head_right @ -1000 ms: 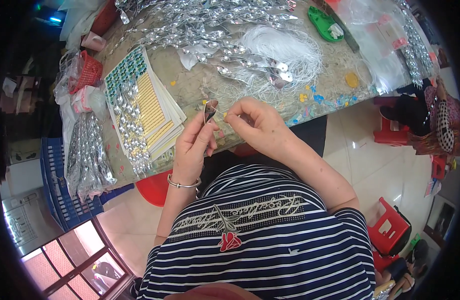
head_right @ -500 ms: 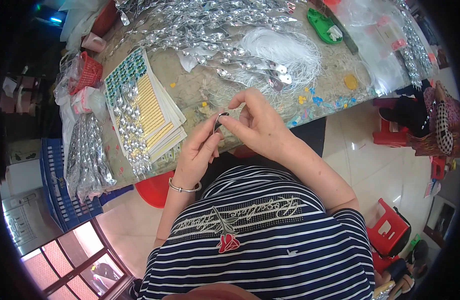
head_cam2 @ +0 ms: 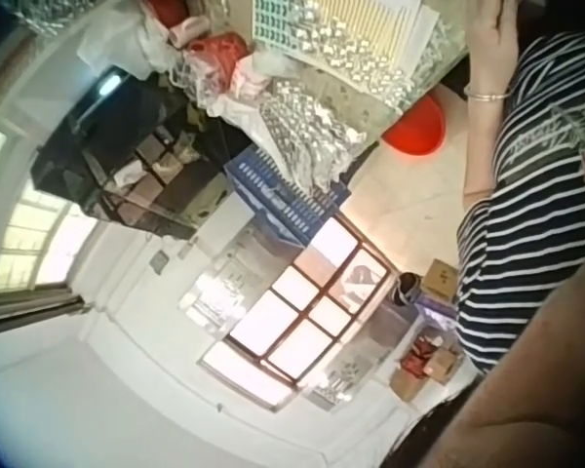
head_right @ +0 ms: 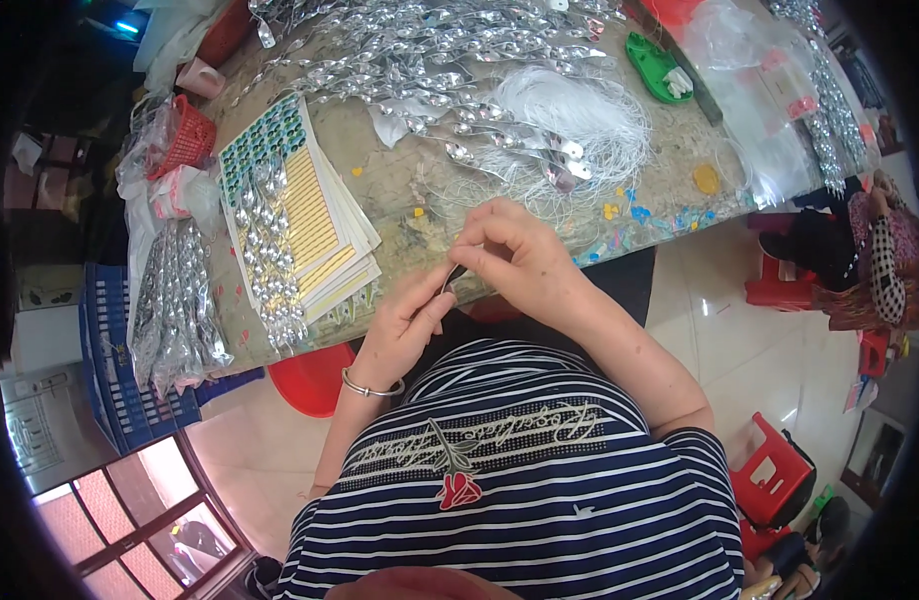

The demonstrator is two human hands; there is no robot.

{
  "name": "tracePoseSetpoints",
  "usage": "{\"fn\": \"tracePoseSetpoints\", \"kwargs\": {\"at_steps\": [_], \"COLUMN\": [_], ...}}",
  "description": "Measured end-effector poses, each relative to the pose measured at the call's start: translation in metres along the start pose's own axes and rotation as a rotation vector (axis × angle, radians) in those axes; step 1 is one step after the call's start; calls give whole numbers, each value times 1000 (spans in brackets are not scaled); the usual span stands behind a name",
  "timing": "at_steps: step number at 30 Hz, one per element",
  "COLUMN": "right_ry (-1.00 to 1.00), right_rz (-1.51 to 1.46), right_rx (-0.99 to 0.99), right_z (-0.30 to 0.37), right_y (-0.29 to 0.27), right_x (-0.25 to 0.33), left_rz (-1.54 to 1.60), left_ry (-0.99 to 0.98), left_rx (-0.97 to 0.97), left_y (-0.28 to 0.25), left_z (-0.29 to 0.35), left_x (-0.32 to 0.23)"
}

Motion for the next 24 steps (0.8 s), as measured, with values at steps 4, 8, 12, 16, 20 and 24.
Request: {"fn": "tracePoseSetpoints", "kwargs": {"at_steps": [4, 8, 12, 16, 20, 24], "right_ry": [78, 158, 191, 211, 215, 199], "right_rz": [-201, -313, -363, -465, -354, -288], "right_rx": [-11, 3, 55, 100, 53, 71], "right_z": [-3, -4, -4, -3, -1, -1], "right_y": [-3, 2, 14, 20, 16, 20], "right_x": [-10, -15, -13, -5, -11, -10], "left_rz": [81, 99, 216, 520, 592, 557], "left_ry": [-65, -23, 65, -200, -302, -259], "left_rx": [44, 60, -59, -64, -100, -120], "left_y": [-3, -3, -5, -1, 0, -2], "left_z": [2, 4, 0, -10, -8, -2], "left_x": [0, 1, 10, 12, 7, 15]}}
Point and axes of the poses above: each hand's wrist, its own z-axis away from the middle knuckle, its own y-axis out of the palm, x = y × z, the point moved 6 cm from there along -z, towards the middle knuckle, and after that the axes turned 12 degrees about -z, right-handed, at the moved point
